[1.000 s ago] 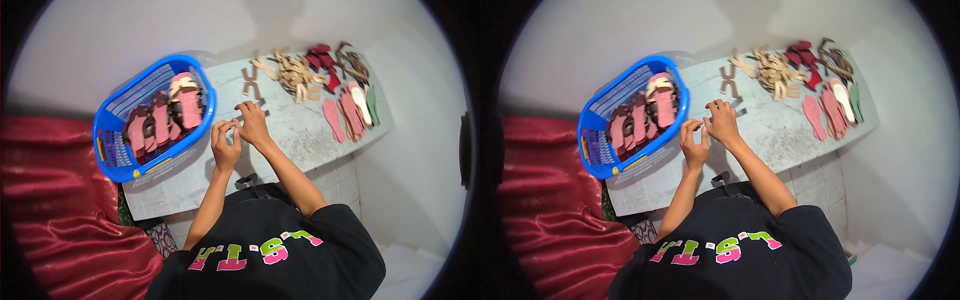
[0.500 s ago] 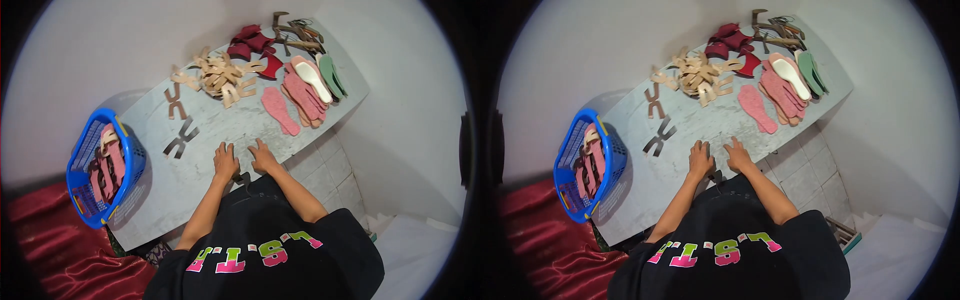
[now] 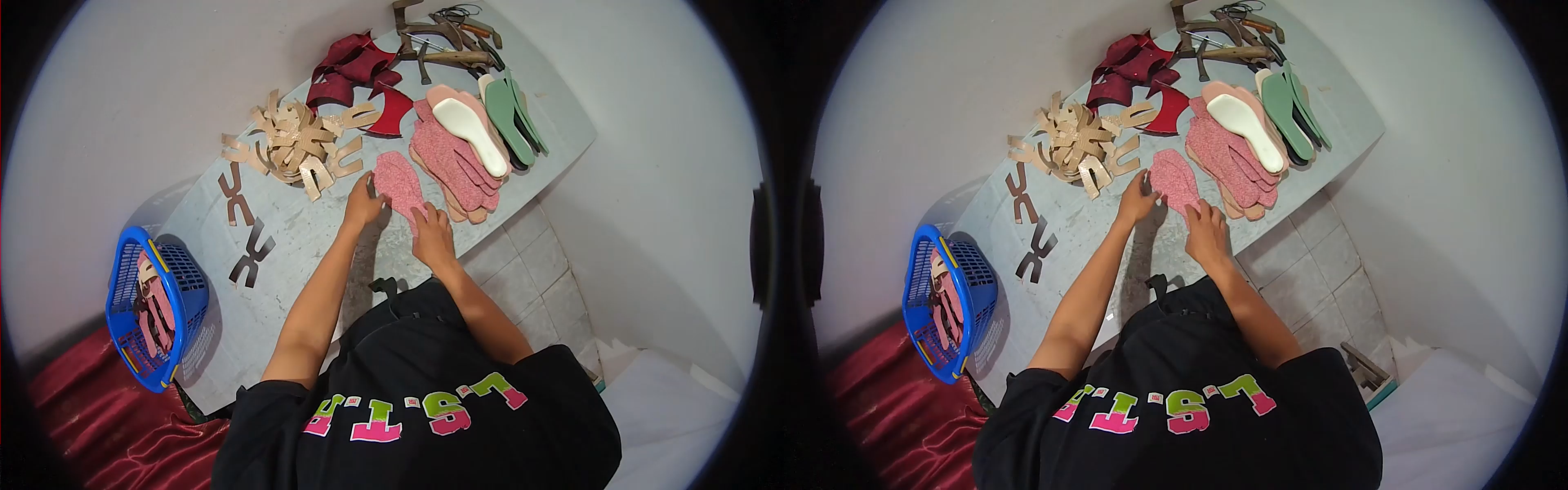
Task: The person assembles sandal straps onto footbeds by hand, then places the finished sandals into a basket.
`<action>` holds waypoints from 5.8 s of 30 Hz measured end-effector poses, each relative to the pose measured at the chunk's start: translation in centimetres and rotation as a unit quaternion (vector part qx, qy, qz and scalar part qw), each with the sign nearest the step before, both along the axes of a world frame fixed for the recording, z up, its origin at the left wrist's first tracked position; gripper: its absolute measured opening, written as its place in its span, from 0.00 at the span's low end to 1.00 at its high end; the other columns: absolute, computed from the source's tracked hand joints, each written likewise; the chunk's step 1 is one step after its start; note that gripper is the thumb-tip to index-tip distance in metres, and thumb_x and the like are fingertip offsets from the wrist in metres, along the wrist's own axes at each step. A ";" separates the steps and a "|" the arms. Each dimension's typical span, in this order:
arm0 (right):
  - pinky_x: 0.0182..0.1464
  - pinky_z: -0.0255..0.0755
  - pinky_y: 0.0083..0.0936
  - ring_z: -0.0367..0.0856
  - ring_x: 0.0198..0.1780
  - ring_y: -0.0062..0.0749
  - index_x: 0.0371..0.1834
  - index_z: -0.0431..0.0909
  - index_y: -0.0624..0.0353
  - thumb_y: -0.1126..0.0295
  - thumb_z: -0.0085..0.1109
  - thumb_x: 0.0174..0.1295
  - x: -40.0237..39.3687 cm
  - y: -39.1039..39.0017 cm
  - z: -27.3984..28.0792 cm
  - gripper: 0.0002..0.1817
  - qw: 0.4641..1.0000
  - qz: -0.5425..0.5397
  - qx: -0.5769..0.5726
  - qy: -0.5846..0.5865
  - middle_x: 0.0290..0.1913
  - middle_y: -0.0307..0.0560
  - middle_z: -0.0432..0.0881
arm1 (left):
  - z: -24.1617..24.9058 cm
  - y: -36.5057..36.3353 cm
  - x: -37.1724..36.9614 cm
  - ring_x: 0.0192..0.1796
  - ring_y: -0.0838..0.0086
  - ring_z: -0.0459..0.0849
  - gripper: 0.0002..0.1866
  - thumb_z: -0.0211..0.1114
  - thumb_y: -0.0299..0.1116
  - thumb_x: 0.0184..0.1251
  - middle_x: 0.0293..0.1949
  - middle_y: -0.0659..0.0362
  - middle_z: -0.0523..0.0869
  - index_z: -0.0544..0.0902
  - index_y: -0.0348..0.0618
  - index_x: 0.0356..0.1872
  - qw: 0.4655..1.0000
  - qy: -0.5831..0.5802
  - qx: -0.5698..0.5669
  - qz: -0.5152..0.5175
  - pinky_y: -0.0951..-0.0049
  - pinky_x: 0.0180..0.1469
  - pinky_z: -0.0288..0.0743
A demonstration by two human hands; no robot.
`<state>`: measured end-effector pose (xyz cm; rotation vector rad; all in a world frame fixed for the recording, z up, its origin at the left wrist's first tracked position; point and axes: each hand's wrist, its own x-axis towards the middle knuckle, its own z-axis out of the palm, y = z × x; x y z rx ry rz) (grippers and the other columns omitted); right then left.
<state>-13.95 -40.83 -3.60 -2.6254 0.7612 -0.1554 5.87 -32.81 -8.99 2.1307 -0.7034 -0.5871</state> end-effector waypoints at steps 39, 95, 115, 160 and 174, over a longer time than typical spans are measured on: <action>0.48 0.78 0.48 0.73 0.52 0.62 0.66 0.60 0.66 0.71 0.67 0.48 6.5 21.1 -1.1 0.40 0.954 0.260 0.109 0.099 0.53 0.63 0.68 | -2.0 27.1 -7.3 0.62 0.62 0.80 0.32 0.66 0.20 0.57 0.64 0.45 0.78 0.71 0.31 0.66 0.943 0.198 -0.114 0.243 0.69 0.59 0.79; 0.40 0.79 0.24 0.83 0.40 0.33 0.55 0.74 0.64 0.78 0.61 0.62 10.5 17.9 1.0 0.18 0.771 -0.134 0.619 -0.073 0.58 0.57 0.75 | 5.1 24.9 -1.8 0.37 0.74 0.84 0.16 0.56 0.29 0.73 0.41 0.58 0.84 0.74 0.38 0.59 0.797 0.415 -0.337 0.280 0.73 0.39 0.80; 0.53 0.77 0.35 0.81 0.51 0.31 0.64 0.70 0.53 0.69 0.69 0.60 10.6 17.0 3.0 0.28 0.665 -0.043 0.742 0.069 0.52 0.43 0.81 | 7.7 26.7 -2.7 0.53 0.74 0.81 0.14 0.64 0.33 0.71 0.49 0.62 0.83 0.79 0.44 0.55 0.727 0.494 -0.419 0.229 0.70 0.57 0.76; 0.33 0.71 0.24 0.78 0.30 0.27 0.39 0.80 0.70 0.76 0.52 0.56 11.3 17.6 -4.8 0.11 0.752 -0.066 0.652 0.064 0.32 0.47 0.82 | -0.2 24.4 -4.7 0.26 0.80 0.73 0.13 0.56 0.28 0.73 0.33 0.61 0.80 0.68 0.46 0.54 0.778 0.358 -0.266 0.443 0.79 0.25 0.67; 0.34 0.76 0.22 0.81 0.31 0.25 0.32 0.75 0.59 0.85 0.61 0.52 11.1 18.3 -2.2 0.09 0.694 -0.043 0.717 -0.038 0.30 0.41 0.81 | -1.1 25.6 -3.8 0.26 0.80 0.78 0.11 0.58 0.24 0.71 0.32 0.60 0.83 0.75 0.41 0.52 0.729 0.373 -0.368 0.441 0.77 0.23 0.69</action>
